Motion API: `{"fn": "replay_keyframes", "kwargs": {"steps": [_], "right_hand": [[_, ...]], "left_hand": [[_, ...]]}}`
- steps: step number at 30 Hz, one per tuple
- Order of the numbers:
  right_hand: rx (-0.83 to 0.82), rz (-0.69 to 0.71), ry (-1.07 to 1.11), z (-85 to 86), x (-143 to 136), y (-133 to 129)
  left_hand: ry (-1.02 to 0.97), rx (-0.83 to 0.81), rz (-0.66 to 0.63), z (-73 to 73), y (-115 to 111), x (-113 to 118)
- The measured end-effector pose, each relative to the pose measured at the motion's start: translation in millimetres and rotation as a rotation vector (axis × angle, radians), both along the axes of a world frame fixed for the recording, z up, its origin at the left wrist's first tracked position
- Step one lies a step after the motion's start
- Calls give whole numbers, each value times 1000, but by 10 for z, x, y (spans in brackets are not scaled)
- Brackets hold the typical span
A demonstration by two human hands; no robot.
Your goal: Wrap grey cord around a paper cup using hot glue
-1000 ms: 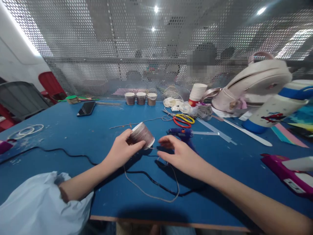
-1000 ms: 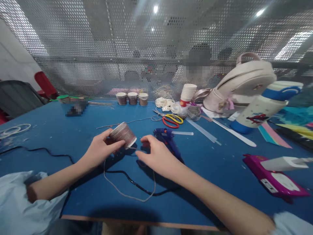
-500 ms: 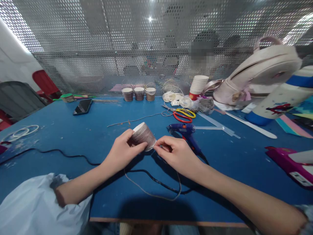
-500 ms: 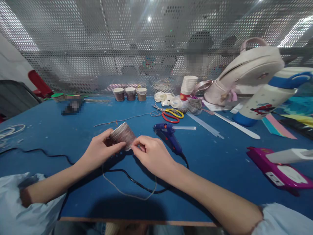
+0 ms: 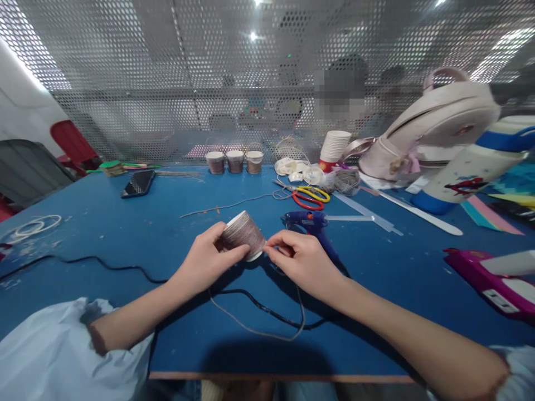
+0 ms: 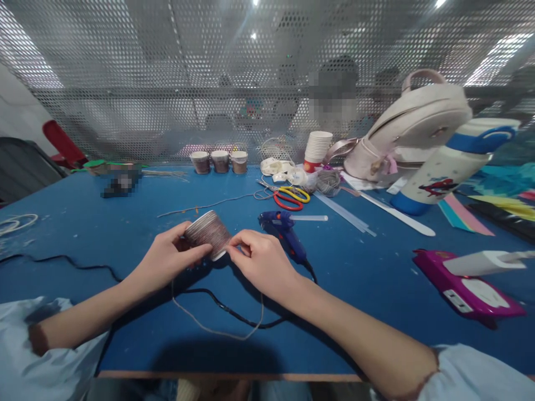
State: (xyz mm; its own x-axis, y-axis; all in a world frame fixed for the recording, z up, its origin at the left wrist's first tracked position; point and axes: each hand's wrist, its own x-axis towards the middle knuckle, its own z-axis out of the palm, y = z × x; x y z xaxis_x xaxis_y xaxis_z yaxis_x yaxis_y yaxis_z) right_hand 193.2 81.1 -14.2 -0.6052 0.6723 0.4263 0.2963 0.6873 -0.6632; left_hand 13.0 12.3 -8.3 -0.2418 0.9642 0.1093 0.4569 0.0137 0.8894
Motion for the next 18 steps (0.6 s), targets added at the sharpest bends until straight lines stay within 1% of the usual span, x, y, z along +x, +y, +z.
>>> {"fn": "replay_keyframes", "kwargs": {"steps": [6, 18], "right_hand": [[-18, -14, -8, -8, 13, 23], [-45, -37, -27, 30, 30, 31]], "left_hand": [[16, -5, 8, 22, -8, -3], [14, 25, -25, 27, -11, -12]]}}
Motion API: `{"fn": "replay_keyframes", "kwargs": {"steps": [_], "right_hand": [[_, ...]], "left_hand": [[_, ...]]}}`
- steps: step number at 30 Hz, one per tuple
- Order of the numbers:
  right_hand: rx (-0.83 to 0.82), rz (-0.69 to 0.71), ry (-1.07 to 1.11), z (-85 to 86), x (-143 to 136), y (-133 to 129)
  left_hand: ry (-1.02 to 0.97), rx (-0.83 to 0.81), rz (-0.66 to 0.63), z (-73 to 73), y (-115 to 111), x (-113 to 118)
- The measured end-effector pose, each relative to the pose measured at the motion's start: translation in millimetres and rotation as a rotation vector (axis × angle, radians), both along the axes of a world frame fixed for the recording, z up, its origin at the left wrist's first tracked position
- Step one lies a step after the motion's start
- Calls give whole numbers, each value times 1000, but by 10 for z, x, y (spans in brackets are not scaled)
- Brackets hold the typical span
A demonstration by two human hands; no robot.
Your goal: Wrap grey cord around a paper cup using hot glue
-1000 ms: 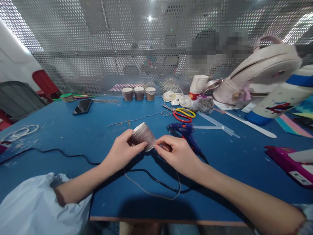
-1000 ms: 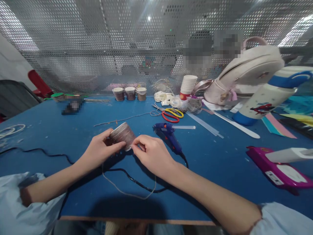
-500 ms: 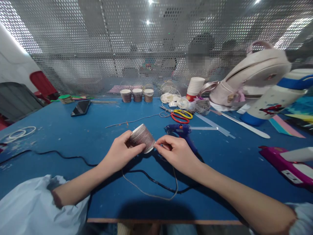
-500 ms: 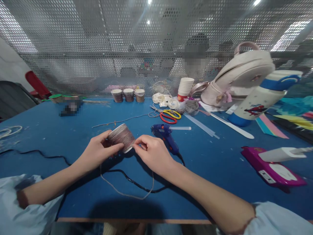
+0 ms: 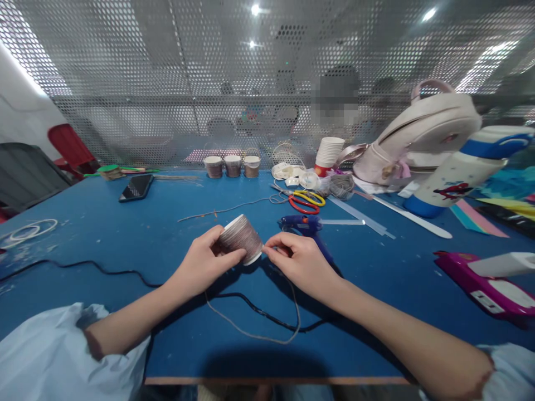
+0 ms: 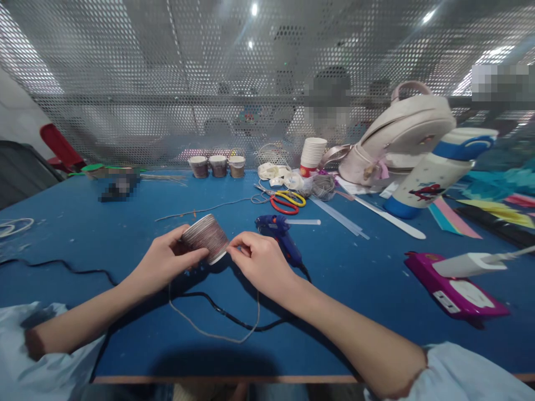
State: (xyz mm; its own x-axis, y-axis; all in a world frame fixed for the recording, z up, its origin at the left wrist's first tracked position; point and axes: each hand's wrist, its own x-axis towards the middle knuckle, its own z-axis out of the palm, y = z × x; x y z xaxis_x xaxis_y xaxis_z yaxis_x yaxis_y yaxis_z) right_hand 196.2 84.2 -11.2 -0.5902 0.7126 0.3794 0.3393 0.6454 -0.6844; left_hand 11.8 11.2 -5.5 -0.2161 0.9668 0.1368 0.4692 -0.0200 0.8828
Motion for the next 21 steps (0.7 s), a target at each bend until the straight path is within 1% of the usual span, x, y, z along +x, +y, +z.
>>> {"fn": "replay_keyframes", "kwargs": {"steps": [6, 21], "right_hand": [[-39, -19, 9, 12, 5, 7], [-112, -38, -20, 36, 10, 7]], "left_hand": [[2, -1, -25, -36, 8, -32], [-34, -4, -63, -43, 7, -46]]}}
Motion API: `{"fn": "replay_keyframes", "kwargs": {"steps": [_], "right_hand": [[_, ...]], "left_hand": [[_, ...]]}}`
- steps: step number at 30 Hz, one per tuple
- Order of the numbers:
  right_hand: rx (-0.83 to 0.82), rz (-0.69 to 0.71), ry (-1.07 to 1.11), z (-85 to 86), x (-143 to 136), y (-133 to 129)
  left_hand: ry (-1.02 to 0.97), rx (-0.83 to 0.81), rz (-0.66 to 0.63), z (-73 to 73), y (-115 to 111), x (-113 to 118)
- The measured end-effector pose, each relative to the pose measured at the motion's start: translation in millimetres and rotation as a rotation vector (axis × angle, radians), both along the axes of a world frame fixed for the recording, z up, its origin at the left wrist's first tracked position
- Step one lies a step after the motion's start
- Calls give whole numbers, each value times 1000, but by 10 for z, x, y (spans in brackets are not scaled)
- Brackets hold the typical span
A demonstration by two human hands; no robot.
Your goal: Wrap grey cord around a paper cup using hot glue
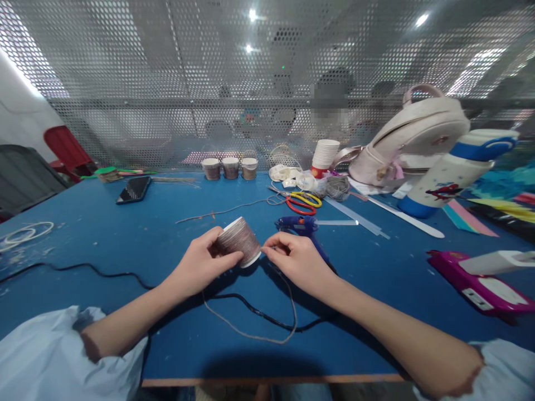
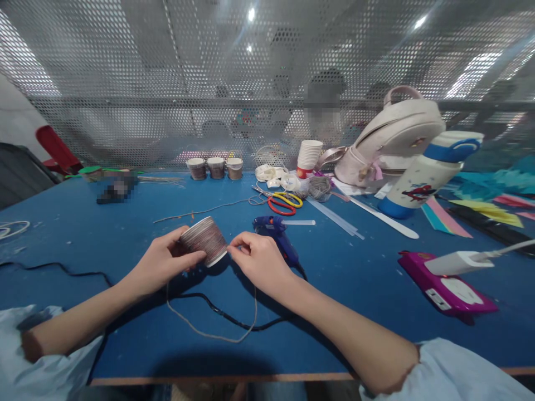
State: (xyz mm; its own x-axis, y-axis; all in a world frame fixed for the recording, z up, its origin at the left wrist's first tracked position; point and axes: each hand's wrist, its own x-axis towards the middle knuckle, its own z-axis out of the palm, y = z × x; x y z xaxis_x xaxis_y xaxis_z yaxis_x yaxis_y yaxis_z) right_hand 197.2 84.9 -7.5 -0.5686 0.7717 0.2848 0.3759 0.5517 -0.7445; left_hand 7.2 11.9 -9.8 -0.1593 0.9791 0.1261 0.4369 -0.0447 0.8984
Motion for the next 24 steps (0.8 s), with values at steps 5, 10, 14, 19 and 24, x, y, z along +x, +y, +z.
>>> {"fn": "replay_keyframes", "kwargs": {"steps": [5, 10, 14, 19, 24], "right_hand": [[-59, 4, -13, -15, 7, 24], [-106, 11, -14, -29, 8, 43], [-155, 22, -20, -28, 3, 45], [-264, 37, 36, -47, -4, 66], [-481, 73, 151, -48, 0, 82]], "left_hand": [[-17, 2, -19, -3, 1, -8], [-17, -1, -61, 4, 4, -31], [-21, 5, -79, -1, 6, -52], [-74, -30, -97, -13, 33, -90], [-231, -78, -125, -24, 57, -120]]}}
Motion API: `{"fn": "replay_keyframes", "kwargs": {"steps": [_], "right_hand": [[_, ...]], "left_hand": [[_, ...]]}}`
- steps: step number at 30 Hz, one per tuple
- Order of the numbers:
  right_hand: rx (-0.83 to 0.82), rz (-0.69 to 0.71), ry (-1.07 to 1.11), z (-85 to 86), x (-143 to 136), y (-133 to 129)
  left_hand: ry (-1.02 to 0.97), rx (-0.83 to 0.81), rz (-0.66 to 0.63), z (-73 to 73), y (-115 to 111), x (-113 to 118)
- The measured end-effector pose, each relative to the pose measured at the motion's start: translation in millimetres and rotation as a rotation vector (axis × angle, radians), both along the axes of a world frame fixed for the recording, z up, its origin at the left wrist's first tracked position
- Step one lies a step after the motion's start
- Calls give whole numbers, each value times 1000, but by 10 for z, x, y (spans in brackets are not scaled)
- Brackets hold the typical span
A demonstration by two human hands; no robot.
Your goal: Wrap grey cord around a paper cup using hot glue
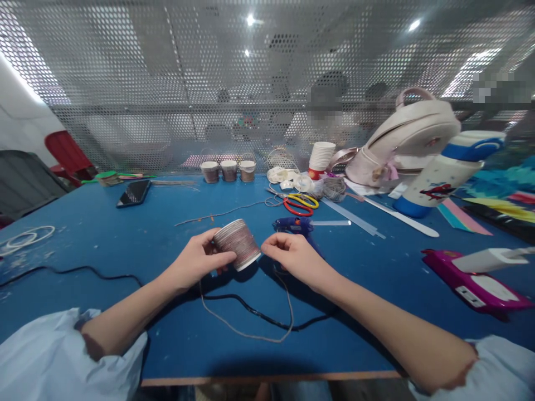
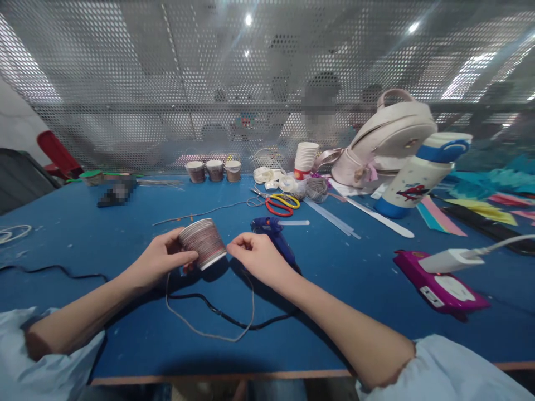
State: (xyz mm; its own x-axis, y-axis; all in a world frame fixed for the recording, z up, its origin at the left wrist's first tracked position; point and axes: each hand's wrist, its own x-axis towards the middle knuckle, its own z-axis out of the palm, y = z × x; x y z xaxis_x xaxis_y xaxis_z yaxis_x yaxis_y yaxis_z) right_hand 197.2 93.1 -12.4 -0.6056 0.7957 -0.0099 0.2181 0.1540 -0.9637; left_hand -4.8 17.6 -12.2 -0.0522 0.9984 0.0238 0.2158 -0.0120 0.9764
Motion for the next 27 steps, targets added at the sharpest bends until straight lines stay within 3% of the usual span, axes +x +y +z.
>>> {"fn": "replay_keyframes", "kwargs": {"steps": [5, 8, 14, 18, 27], "right_hand": [[-285, 85, 103, 10, -22, -31], [-334, 173, 96, 1, -35, -56], [-144, 156, 55, -41, -21, -70], [24, 130, 14, -84, -17, -61], [121, 128, -21, -181, -41, -31]], "left_hand": [[-84, 25, -38, -32, -8, -9], [-23, 58, -17, -35, -4, -3], [91, 153, 103, 13, 9, 30], [180, 197, 114, 11, 3, 51], [297, 193, 110, -82, 46, 30]]}}
